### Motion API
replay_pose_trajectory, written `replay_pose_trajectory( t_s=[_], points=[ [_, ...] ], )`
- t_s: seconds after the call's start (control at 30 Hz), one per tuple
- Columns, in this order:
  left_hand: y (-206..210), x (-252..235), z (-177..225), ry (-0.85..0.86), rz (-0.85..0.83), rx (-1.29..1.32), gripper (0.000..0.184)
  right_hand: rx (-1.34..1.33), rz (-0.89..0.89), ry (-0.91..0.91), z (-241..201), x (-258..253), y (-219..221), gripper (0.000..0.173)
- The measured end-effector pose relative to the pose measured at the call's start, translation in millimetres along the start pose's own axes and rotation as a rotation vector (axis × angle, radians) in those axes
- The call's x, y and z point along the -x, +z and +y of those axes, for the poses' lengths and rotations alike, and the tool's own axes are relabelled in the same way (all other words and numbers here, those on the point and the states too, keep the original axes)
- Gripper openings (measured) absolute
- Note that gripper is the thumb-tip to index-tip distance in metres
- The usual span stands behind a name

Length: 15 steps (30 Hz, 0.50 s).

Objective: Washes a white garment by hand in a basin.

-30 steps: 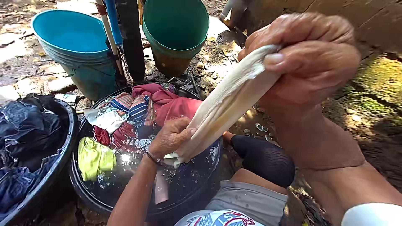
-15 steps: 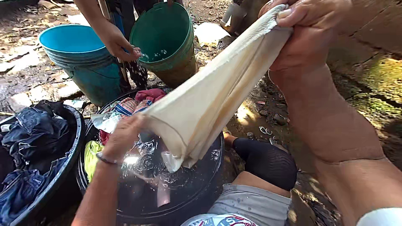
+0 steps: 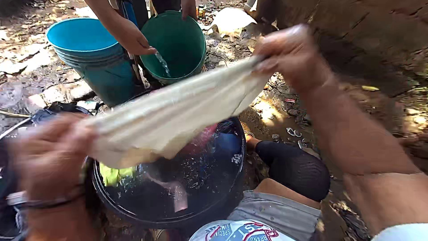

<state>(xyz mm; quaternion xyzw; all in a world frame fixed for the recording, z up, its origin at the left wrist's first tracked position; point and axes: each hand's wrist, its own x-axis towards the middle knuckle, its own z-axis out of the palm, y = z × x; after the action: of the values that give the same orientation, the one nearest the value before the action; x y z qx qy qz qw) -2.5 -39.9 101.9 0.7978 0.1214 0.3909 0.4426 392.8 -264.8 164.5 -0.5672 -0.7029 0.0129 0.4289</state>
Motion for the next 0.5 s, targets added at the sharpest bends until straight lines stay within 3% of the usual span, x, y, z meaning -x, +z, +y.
replay_pose_trajectory(
  t_s=[0.07,0.13,0.23,0.37,0.5],
  points=[
    [50,20,-28,-0.201,-0.201,-0.187,0.015,0.163,-0.204,0.081,21,31,59,0.011],
    [92,39,-78,-0.391,-0.58,-0.394,0.029,0.244,-0.507,0.248,35,61,121,0.014],
    [135,58,-129,-0.63,-0.99,-0.621,0.041,0.179,-0.941,0.373,52,86,199,0.026],
    [161,67,-151,-0.759,-1.041,-0.737,0.041,0.115,-0.971,0.362,69,107,258,0.027],
    [175,85,-156,-1.021,-0.835,-0.635,0.039,0.107,-0.926,0.471,70,125,286,0.029]
  ],
)
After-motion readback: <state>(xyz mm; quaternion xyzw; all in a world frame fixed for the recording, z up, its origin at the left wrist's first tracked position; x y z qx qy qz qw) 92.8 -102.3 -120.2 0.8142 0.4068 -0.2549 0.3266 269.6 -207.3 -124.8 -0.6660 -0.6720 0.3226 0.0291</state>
